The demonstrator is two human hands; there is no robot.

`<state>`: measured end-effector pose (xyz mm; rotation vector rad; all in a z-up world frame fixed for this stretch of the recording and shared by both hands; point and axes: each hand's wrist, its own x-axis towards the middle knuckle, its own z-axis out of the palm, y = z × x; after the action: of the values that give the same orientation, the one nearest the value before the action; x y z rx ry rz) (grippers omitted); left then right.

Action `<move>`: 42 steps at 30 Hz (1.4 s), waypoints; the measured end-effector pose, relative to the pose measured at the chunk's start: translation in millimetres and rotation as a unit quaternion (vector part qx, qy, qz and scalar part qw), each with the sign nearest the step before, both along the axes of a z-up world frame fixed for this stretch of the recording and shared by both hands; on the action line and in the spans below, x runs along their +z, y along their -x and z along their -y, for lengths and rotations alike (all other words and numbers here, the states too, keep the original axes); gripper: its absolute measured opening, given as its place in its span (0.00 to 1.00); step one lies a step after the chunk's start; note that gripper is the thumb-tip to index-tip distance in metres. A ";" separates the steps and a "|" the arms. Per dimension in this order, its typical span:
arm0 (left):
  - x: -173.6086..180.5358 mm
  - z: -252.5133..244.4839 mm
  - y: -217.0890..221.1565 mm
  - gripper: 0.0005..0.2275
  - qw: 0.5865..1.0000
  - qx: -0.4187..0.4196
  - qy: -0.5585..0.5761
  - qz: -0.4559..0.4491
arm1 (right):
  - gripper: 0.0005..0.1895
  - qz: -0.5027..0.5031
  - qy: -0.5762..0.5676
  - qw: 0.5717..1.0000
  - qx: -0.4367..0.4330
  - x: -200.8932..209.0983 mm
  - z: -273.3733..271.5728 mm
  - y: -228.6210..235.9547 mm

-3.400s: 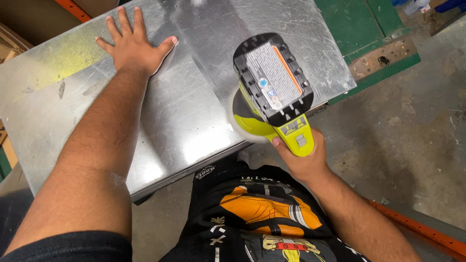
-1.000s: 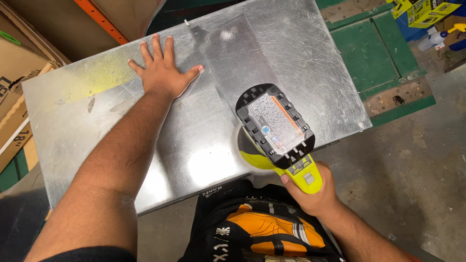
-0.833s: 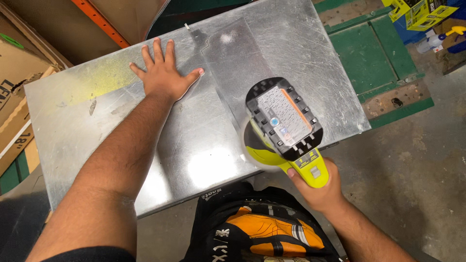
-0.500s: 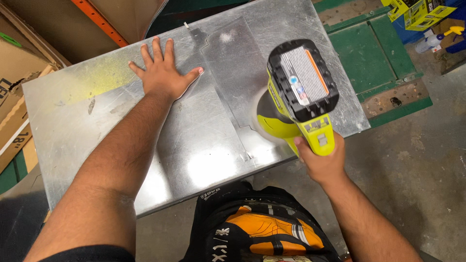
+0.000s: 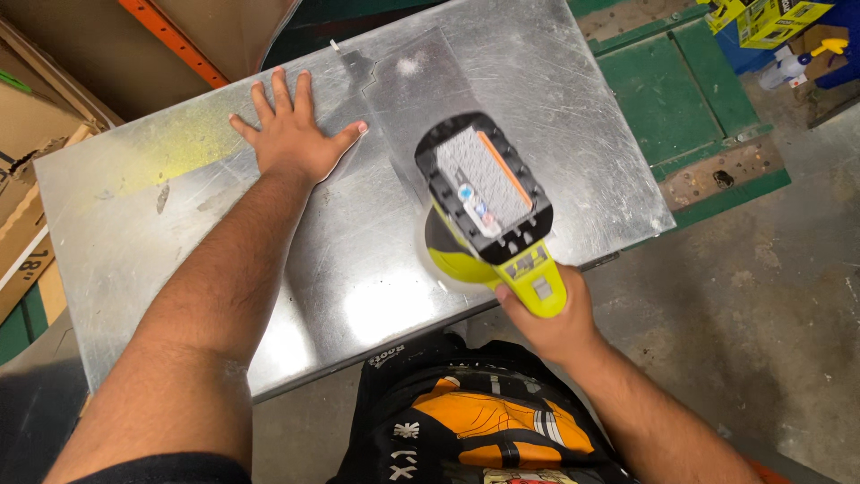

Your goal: The person uses a cordless orbital sander to smooth the surface of a large metal sheet on a workbench. They move the sander across the sheet in overlapping passes, then lift a smaller cutout piece from the sheet at the end.

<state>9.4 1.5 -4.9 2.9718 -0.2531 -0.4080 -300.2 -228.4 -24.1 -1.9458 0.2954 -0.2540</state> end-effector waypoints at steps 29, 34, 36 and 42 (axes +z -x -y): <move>4.5 -3.4 -2.9 0.47 0.999 -0.012 -0.035 -0.022 | 0.16 0.077 -0.085 0.991 -0.063 18.3 46.4 -32.0; 12.4 -4.2 -2.4 0.47 0.999 -0.016 -0.027 -0.036 | 0.15 0.067 -0.102 0.991 -0.052 7.4 36.0 -69.6; 11.3 -5.2 -4.1 0.47 0.999 -0.018 -0.026 -0.041 | 0.14 0.059 -0.102 0.992 -0.046 -0.2 33.9 -80.1; 7.2 -7.1 -9.3 0.48 0.998 -0.024 -0.021 -0.045 | 0.12 0.037 -0.087 0.994 -0.048 -3.6 21.8 -90.4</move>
<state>18.7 8.5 2.4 2.9842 -0.3109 -0.5581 -209.8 -250.2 -27.8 -1.7480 0.3506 -0.3510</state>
